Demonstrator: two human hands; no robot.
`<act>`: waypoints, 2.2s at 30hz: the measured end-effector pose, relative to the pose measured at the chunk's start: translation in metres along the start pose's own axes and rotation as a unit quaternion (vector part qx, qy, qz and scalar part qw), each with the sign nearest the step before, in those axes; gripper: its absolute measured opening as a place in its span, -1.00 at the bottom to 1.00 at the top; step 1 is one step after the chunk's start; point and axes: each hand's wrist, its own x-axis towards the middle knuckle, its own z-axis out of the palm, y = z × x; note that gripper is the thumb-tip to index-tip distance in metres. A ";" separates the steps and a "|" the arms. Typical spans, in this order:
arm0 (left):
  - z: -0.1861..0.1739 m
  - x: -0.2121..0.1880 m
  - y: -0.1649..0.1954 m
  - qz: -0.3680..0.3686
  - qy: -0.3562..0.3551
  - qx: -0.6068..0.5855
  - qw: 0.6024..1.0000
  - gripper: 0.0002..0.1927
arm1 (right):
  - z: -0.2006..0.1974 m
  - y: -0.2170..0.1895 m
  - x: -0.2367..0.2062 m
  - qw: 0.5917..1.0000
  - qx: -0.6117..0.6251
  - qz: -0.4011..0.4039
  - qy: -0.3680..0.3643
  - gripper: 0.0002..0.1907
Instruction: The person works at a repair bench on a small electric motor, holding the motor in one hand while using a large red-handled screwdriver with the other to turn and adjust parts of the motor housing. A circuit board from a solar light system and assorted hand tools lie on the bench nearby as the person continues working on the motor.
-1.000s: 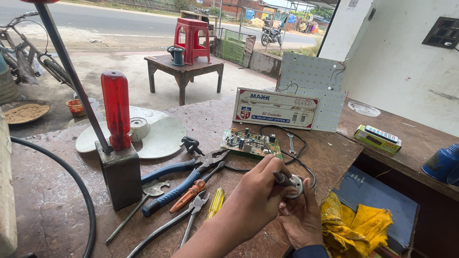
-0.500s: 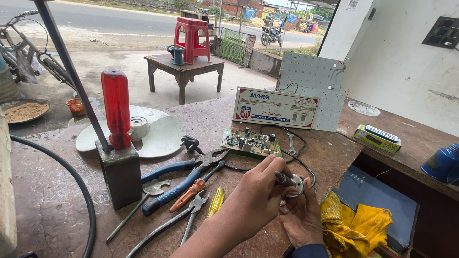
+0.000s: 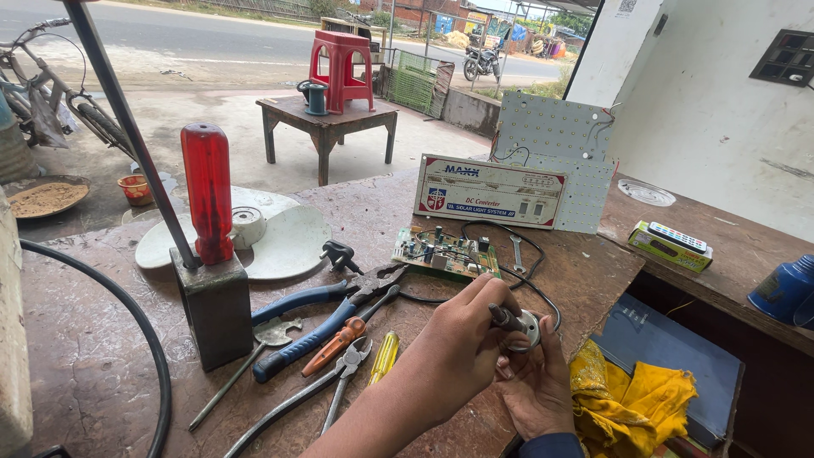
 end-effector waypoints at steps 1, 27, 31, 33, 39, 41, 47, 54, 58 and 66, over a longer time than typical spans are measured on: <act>-0.001 0.000 0.000 0.004 -0.005 -0.004 1.000 -0.69 | 0.001 0.000 -0.001 1.000 -0.004 -0.002 0.001 -0.61; -0.004 -0.003 -0.003 -0.005 0.002 0.016 1.000 -0.65 | 0.005 0.001 -0.002 1.000 -0.016 -0.005 0.016 -0.56; -0.003 -0.003 -0.004 -0.012 0.006 0.010 1.000 -0.64 | 0.005 0.002 -0.002 1.000 -0.015 -0.011 -0.017 -0.54; -0.003 -0.003 -0.005 -0.002 0.008 0.008 1.000 -0.61 | 0.004 0.003 -0.002 0.999 -0.017 -0.014 -0.024 -0.54; -0.002 -0.006 -0.012 0.004 0.023 0.023 0.999 -0.48 | 0.004 0.003 -0.001 1.000 -0.010 0.015 -0.012 -0.50; 0.000 -0.007 -0.014 0.015 0.035 -0.004 0.999 -0.42 | 0.004 0.004 -0.002 1.000 -0.008 0.004 -0.019 -0.52; 0.010 -0.011 -0.014 0.038 0.037 -0.001 0.999 -0.46 | -0.001 0.004 0.001 0.998 0.023 -0.014 -0.060 -0.59; 0.020 -0.015 -0.014 0.058 0.053 0.027 0.996 -0.54 | -0.013 0.007 0.005 0.996 0.063 -0.019 -0.056 -0.69; 0.027 -0.014 -0.018 0.004 0.095 0.009 0.995 -0.58 | -0.012 0.007 0.005 1.000 0.004 -0.005 -0.023 -0.64; 0.025 -0.012 -0.026 -0.041 0.112 -0.054 0.991 -0.46 | -0.005 0.006 0.003 0.998 0.015 0.022 -0.053 -0.52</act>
